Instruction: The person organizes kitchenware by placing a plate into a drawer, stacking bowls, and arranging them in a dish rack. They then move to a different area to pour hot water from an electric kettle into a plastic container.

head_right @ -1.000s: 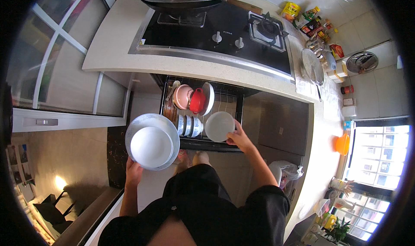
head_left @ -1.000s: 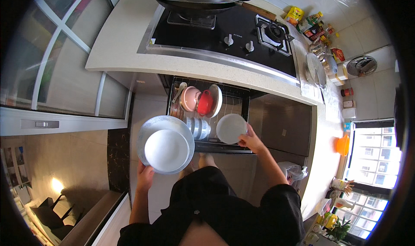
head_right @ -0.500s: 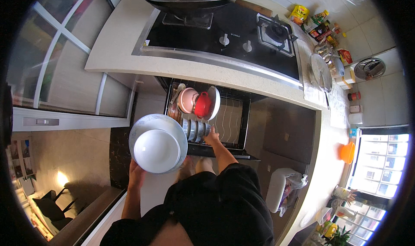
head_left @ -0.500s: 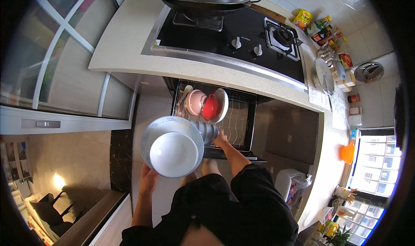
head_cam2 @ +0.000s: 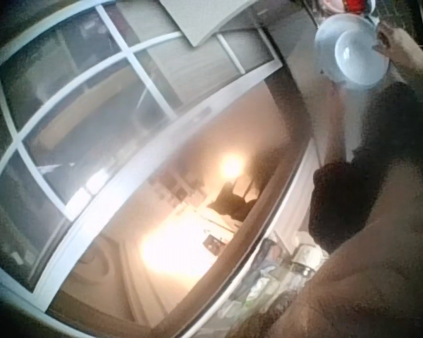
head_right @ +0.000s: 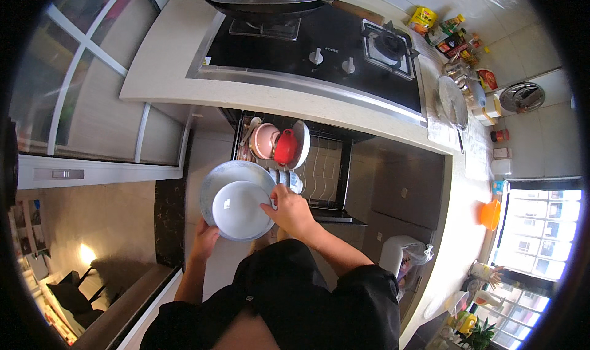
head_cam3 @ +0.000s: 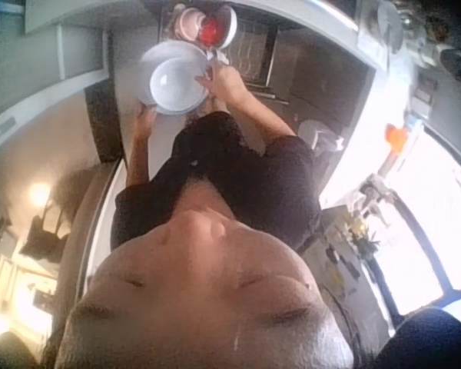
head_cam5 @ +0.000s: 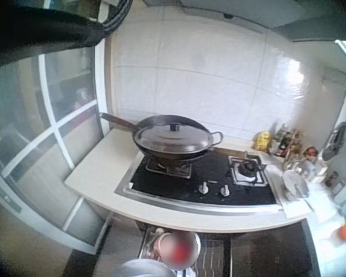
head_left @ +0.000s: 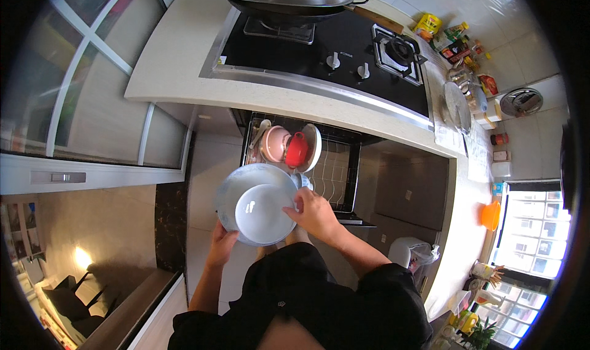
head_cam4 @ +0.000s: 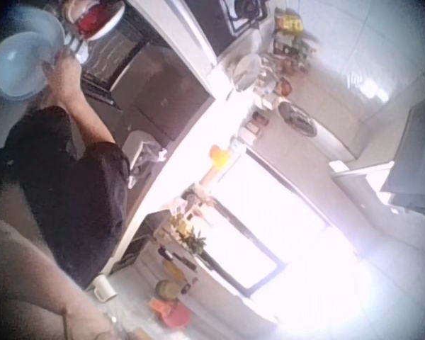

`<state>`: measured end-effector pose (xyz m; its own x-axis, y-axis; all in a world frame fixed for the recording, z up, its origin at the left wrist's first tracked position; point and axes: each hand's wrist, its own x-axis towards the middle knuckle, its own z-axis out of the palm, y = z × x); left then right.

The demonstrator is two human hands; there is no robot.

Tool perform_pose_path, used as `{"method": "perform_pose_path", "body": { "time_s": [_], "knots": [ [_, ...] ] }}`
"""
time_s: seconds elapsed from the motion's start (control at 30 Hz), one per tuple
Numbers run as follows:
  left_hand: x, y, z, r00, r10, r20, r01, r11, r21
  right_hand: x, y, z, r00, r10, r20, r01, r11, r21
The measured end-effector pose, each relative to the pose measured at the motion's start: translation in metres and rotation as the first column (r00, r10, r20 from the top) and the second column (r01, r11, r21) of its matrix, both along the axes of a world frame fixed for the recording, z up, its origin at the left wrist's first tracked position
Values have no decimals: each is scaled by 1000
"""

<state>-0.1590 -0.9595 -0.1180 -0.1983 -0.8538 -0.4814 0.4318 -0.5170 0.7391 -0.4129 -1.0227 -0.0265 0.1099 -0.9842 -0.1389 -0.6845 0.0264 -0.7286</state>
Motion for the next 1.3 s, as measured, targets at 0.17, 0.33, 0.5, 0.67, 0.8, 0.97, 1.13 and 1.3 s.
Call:
{"method": "perform_pose_path", "body": {
  "time_s": [0.17,0.33,0.5,0.67,0.8,0.97,1.13,1.3],
  "knots": [
    [-8,3,-8,999,-2,-50,2,1000,-2,-3,-2,3,983,56,-173,-62,998,-30],
    [-13,-4,-2,997,-11,-72,14,999,37,-24,-5,20,986,51,161,-89,967,238],
    [7,10,-27,999,20,-36,-16,994,107,-97,24,13,714,-270,646,10,927,376],
    [26,7,-41,999,52,-11,-50,990,135,-165,46,-34,659,-513,550,163,811,561],
    [20,-6,-18,999,51,-8,-50,990,134,-192,47,-140,634,-726,266,366,584,724],
    [8,-15,-7,999,54,-5,-52,989,139,-166,34,-261,888,-309,-340,432,812,391],
    [4,-14,-17,998,39,40,-43,995,93,-118,19,-292,933,-299,-201,360,781,510],
    [-3,-19,-14,1000,1,-18,1,997,78,-112,20,-303,920,-207,-333,351,811,467]
  ]
}}
